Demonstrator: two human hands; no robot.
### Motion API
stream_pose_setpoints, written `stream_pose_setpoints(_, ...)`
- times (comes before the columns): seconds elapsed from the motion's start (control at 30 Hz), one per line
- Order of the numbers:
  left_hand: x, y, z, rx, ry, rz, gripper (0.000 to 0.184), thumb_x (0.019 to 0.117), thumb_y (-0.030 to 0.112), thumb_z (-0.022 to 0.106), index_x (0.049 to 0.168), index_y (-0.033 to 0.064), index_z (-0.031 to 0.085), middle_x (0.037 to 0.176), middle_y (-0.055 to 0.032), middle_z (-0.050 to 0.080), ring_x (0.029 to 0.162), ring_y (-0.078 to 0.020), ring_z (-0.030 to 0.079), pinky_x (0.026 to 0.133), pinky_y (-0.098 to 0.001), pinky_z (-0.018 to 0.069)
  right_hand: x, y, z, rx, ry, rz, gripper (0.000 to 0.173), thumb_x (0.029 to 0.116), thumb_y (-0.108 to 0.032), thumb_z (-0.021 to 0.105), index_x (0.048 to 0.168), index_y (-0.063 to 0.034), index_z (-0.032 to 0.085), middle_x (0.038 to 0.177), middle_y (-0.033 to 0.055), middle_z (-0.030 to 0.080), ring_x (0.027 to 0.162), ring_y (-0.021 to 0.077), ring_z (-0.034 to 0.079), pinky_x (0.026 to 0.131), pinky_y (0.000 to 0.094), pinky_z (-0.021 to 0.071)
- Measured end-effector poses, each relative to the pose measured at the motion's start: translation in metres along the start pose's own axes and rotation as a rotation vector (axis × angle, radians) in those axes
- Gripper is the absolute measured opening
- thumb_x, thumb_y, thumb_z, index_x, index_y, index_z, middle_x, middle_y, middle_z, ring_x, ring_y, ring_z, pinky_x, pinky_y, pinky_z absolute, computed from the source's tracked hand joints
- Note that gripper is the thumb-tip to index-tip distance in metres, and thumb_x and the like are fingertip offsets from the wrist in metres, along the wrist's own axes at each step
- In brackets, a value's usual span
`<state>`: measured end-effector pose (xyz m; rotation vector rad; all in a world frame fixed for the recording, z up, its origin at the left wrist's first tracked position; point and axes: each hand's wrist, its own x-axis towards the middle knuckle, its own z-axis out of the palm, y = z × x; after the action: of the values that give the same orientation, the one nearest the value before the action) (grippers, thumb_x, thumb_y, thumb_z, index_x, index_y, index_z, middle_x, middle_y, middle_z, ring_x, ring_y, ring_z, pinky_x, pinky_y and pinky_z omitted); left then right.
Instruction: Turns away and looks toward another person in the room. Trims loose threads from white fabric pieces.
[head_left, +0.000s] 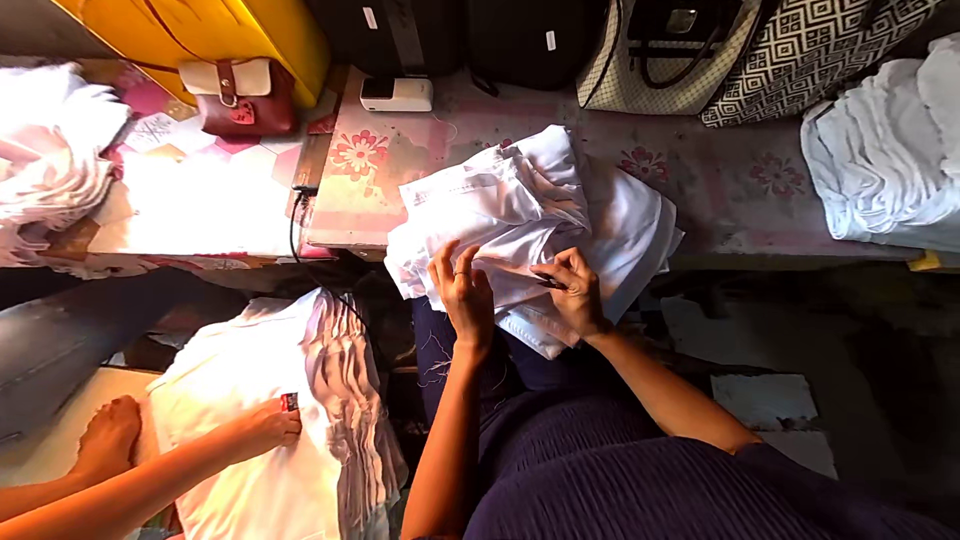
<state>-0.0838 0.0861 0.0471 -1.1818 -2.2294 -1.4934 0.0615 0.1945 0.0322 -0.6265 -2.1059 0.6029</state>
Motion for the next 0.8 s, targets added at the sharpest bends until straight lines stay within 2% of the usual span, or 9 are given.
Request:
stream_pose_setpoints(0.13,-0.008,0.031,0.001,-0.237,-0.066,0.069,0.019,0.0898,-0.008,0.058,0.102,-0.0071,0.072,0.108,-0.0199,0.071,0.098,-0.0224,0.072,0.086,-0.0328,0.0597,0.005,-0.005,-0.004,0.071,-0.020,0.024,0.018,0.0806,0.002,0.073,0.096,-0.0054,0.081,0.094,0.0151,0.065,0.078,0.0169,0.063,0.069,0.0276,0.0543)
stream_pose_setpoints(0.2,-0.007,0.011,0.007,-0.326,-0.212,-0.079,0.020,0.0896,-0.009,0.059,0.106,-0.0086,0.071,0.110,-0.0200,0.072,0.101,-0.0241,0.072,0.090,-0.0382,0.0588,0.002,-0.009,-0.009,0.033,-0.161,0.115,0.017,0.0816,0.001,0.073,0.096,-0.0045,0.080,0.097,0.0160,0.067,0.080,0.0216,0.066,0.070,0.0359,0.0568)
stream_pose_setpoints(0.27,-0.005,-0.009,0.008,-0.394,-0.254,-0.253,0.020,0.0924,-0.008,0.058,0.107,-0.0061,0.073,0.112,-0.0158,0.073,0.105,-0.0179,0.071,0.095,-0.0353,0.0570,0.005,-0.013,-0.024,0.018,-0.424,0.302,0.017,0.0860,0.000,0.067,0.098,-0.0017,0.079,0.105,0.0173,0.069,0.090,0.0275,0.069,0.081,0.0465,0.0577)
stream_pose_setpoints(0.3,-0.003,-0.011,0.005,-0.430,-0.266,-0.303,0.020,0.0937,-0.007,0.058,0.107,-0.0053,0.072,0.112,-0.0141,0.074,0.104,-0.0149,0.071,0.094,-0.0333,0.0570,0.007,-0.013,-0.031,0.058,-0.487,0.383,0.018,0.0877,-0.001,0.064,0.099,-0.0010,0.079,0.105,0.0159,0.069,0.091,0.0245,0.067,0.083,0.0434,0.0566)
stream_pose_setpoints(0.4,-0.008,-0.003,0.000,-0.518,-0.290,-0.415,0.017,0.0954,-0.004,0.059,0.107,-0.0046,0.071,0.107,-0.0107,0.073,0.094,-0.0103,0.070,0.087,-0.0301,0.0585,0.011,-0.011,-0.045,0.135,-0.333,0.454,0.016,0.0894,-0.001,0.064,0.097,-0.0027,0.078,0.095,0.0098,0.066,0.077,0.0122,0.062,0.069,0.0285,0.0541)
stream_pose_setpoints(0.5,-0.014,0.015,0.000,-0.624,-0.315,-0.572,0.018,0.0951,-0.005,0.058,0.109,-0.0049,0.069,0.099,-0.0084,0.073,0.084,-0.0109,0.071,0.080,-0.0308,0.0599,0.028,-0.008,-0.043,0.102,-0.340,0.627,0.016,0.0964,-0.014,0.070,0.100,0.0008,0.075,0.091,0.0126,0.068,0.079,0.0197,0.064,0.075,0.0410,0.0546)
stream_pose_setpoints(0.6,-0.024,0.026,0.008,-0.695,-0.358,-0.674,0.019,0.0955,-0.004,0.057,0.109,-0.0050,0.070,0.096,-0.0092,0.075,0.084,-0.0120,0.072,0.081,-0.0318,0.0597,0.034,-0.003,-0.030,0.182,-0.456,0.782,0.027,0.0958,-0.024,0.074,0.091,0.0014,0.066,0.073,0.0070,0.057,0.067,0.0149,0.051,0.066,0.0380,0.0462)
stream_pose_setpoints(0.73,-0.033,0.029,0.024,-0.519,-0.316,-0.607,0.019,0.0919,0.006,0.073,0.109,-0.0025,0.073,0.100,-0.0103,0.075,0.086,-0.0097,0.071,0.083,-0.0289,0.0589,0.034,-0.008,-0.027,0.317,-0.440,0.836,0.015,0.0923,-0.010,0.075,0.093,0.0015,0.065,0.072,0.0022,0.054,0.062,0.0069,0.048,0.059,0.0262,0.0434)
stream_pose_setpoints(0.8,-0.036,0.030,0.035,-0.399,-0.282,-0.485,0.022,0.0874,0.005,0.079,0.106,-0.0041,0.075,0.102,-0.0165,0.074,0.091,-0.0180,0.072,0.086,-0.0348,0.0589,0.033,-0.010,-0.028,0.314,-0.428,0.818,0.013,0.0930,-0.008,0.074,0.095,0.0018,0.066,0.073,0.0022,0.054,0.063,0.0067,0.048,0.060,0.0255,0.0439)
